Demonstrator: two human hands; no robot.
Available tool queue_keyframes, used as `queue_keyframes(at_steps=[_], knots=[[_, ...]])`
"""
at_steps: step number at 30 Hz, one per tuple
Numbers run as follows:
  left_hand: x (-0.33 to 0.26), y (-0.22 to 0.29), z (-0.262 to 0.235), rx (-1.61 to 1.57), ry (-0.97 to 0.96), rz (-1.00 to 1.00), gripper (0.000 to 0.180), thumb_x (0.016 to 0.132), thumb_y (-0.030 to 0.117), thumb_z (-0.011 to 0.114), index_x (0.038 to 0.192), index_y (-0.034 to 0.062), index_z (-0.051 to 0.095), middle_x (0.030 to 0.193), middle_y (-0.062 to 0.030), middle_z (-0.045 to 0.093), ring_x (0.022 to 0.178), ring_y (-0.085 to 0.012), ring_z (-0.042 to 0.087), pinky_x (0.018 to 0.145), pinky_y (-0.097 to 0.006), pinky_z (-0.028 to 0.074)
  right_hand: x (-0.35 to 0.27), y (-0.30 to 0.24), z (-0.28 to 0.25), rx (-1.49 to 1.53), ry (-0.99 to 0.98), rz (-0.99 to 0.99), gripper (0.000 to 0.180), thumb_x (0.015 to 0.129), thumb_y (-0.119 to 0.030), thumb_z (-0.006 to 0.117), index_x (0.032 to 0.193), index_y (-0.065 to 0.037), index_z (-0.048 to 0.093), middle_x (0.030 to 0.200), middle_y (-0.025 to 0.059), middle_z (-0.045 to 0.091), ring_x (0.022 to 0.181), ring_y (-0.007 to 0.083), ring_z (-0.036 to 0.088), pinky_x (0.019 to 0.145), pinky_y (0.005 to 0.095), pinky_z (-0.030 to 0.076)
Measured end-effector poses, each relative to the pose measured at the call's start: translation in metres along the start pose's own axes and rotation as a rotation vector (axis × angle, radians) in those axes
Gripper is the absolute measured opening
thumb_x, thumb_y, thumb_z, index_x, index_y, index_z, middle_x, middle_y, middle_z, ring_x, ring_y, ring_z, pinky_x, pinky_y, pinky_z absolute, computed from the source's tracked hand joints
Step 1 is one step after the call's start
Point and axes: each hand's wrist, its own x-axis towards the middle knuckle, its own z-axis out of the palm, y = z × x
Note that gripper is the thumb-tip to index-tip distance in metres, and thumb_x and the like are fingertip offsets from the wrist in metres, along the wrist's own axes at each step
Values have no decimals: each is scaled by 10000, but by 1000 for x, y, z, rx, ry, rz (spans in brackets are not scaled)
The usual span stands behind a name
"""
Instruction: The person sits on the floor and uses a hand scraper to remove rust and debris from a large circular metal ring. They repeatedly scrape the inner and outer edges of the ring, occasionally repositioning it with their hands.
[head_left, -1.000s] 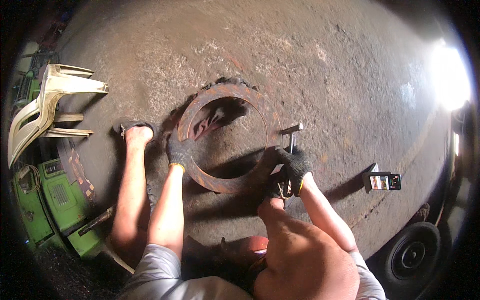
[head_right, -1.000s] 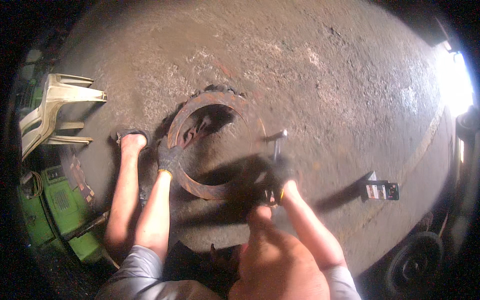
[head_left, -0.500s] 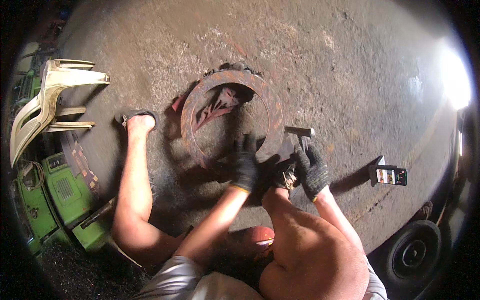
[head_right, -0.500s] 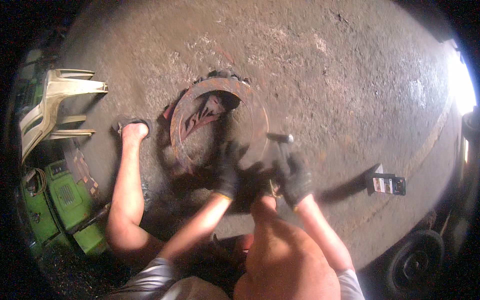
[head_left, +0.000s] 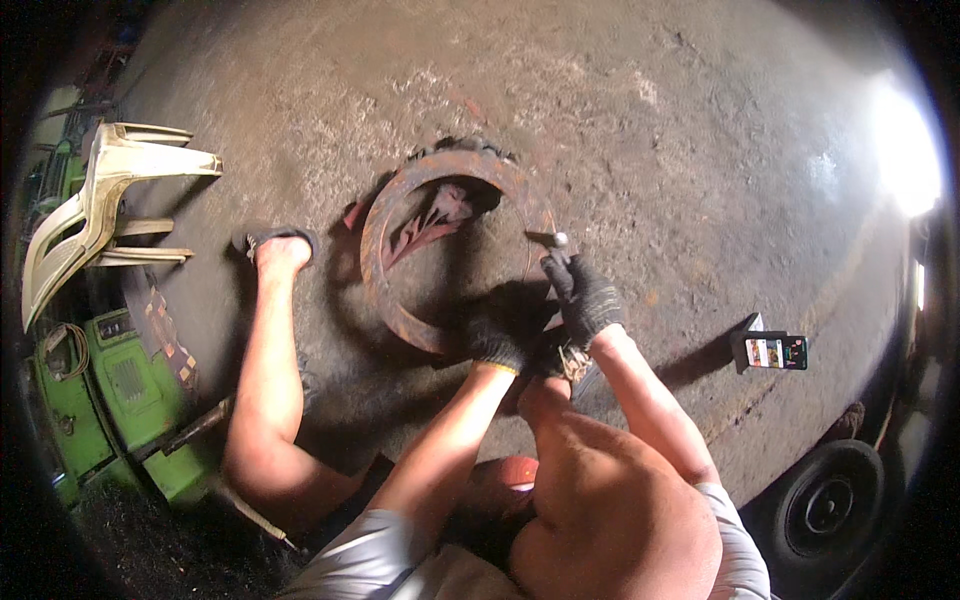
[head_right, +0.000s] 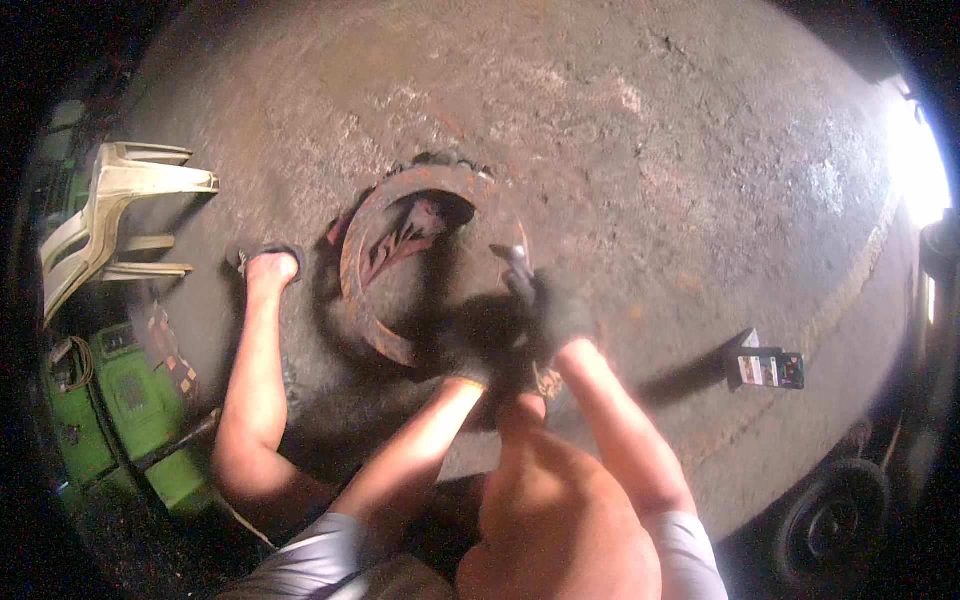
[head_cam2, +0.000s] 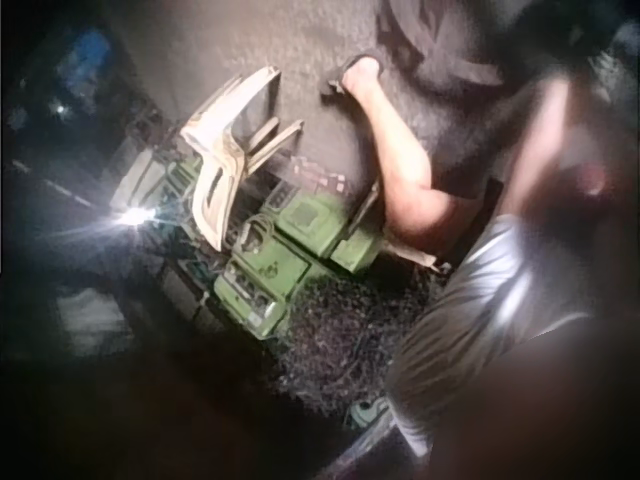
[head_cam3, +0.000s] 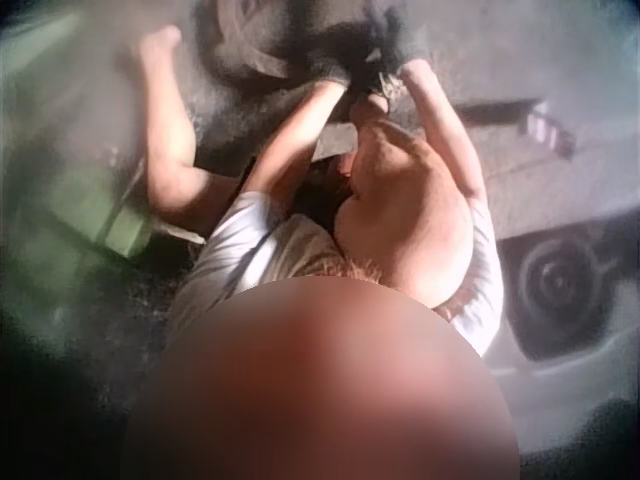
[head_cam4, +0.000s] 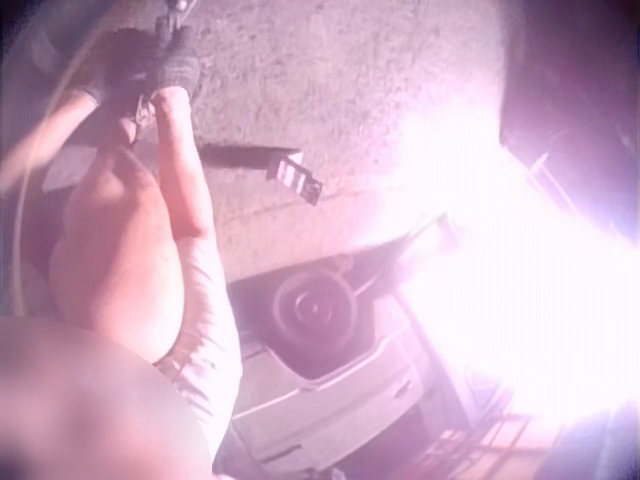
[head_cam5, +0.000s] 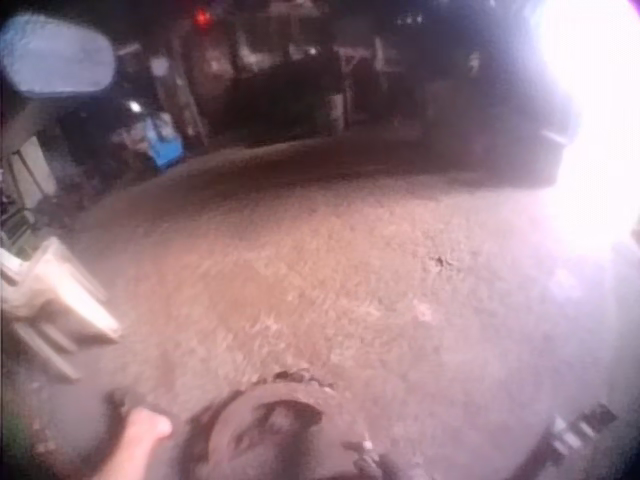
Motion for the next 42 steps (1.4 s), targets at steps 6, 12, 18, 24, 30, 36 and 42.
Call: queue_keyframes(at_steps=[6, 12, 18, 24, 30, 36, 42], knots=[[-10, -18, 25, -107, 79, -248, 368, 864, 265, 739, 1169, 64, 691, 995, -218, 721, 1005, -416, 694, 880, -534, 540, -4, 20, 4, -92, 95, -75, 538, 1021, -566, 580, 1124, -45, 669, 1081, 291, 709, 1059, 470, 695, 842, 527, 527], [-46, -31, 20, -33, 302, -223, 608, 750, 564, 819, 1079, 76, 669, 912, -207, 702, 858, -453, 688, 821, -574, 511, -47, 71, 5, 285, 65, -63, 378, 1028, -323, 659, 1282, -45, 632, 970, 144, 703, 795, 238, 658, 667, 378, 540], [-44, -36, 25, -67, 132, -197, 591, 778, 646, 743, 1036, 119, 675, 852, -203, 729, 792, -451, 698, 777, -606, 479, -101, 66, -2, 378, -61, -115, 382, 1026, -295, 670, 1314, -45, 646, 1064, 155, 726, 870, 249, 687, 701, 363, 556], [-45, -45, 32, 18, 194, -175, 375, 839, 426, 713, 1083, 142, 715, 962, -147, 758, 932, -409, 717, 863, -553, 496, -72, 52, 21, 281, -39, -85, 439, 1045, -387, 627, 1327, -52, 650, 1219, 259, 700, 1130, 393, 689, 922, 446, 528], [-45, -48, 39, 60, 223, -185, 253, 896, 242, 633, 1104, 155, 749, 910, -141, 763, 865, -369, 741, 768, -510, 543, -41, 56, 34, -245, -154, -177, 477, 1046, -473, 569, 1387, -145, 631, 1187, 270, 716, 1095, 404, 713, 976, 473, 505], [-44, -48, 35, 112, 202, -160, 212, 892, 216, 631, 1043, 182, 776, 845, -118, 765, 758, -324, 749, 694, -488, 564, -39, 44, 28, -448, 18, -369, 506, 1033, -410, 587, 1480, -193, 491, 1314, 203, 643, 1187, 371, 646, 952, 428, 518], [-51, -46, 36, 73, 254, -138, 214, 922, 209, 605, 1076, 167, 747, 899, -131, 750, 820, -339, 733, 765, -535, 547, -21, 23, 17, -274, 44, 8, 386, 963, -305, 714, 1295, -117, 656, 1199, 267, 704, 1136, 416, 676, 919, 445, 552]])
